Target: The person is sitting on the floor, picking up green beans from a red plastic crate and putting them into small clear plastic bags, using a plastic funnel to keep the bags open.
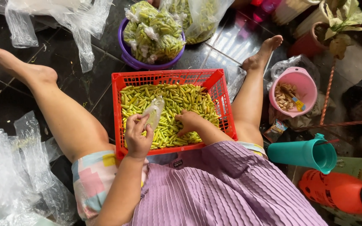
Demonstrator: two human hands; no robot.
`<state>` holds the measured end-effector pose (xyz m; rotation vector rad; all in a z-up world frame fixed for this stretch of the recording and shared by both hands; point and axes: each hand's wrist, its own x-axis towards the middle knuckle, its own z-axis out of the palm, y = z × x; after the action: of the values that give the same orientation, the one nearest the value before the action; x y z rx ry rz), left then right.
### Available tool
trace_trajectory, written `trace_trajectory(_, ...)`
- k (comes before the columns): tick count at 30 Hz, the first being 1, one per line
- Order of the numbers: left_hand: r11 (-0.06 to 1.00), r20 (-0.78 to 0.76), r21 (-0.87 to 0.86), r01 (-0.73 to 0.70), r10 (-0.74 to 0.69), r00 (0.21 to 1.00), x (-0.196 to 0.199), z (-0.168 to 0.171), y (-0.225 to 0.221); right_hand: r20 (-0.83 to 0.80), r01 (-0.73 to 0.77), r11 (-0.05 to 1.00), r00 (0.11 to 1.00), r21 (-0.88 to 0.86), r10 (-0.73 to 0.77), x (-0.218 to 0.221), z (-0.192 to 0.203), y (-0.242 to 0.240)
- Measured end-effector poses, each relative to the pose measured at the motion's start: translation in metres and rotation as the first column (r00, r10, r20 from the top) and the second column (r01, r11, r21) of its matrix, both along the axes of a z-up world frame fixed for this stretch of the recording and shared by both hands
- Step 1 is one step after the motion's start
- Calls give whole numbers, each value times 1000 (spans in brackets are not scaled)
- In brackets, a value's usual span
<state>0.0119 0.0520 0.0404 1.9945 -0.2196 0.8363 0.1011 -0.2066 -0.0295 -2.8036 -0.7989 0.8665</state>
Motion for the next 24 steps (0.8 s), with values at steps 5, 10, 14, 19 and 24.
trace_trajectory(5,1000,24,-7,-21,21,999,1,-1,-2,-33,5,999,999,34,-4,1,5,0)
trace_trajectory(10,996,66,38,-83,81,995,1,6,-2,-54,-5,998,999,59,8,-2,10,1)
trace_trajectory(14,992,67,71,-105,100,993,-1,9,-4,-59,-31,998,998,64,34,0,0,0)
trace_trajectory(19,994,55,46,-95,92,994,-7,7,-5,-48,-52,998,997,47,54,-1,-2,0)
trace_trajectory(24,995,85,47,-93,89,992,-13,23,-4,-42,-55,996,997,76,58,5,-19,-3)
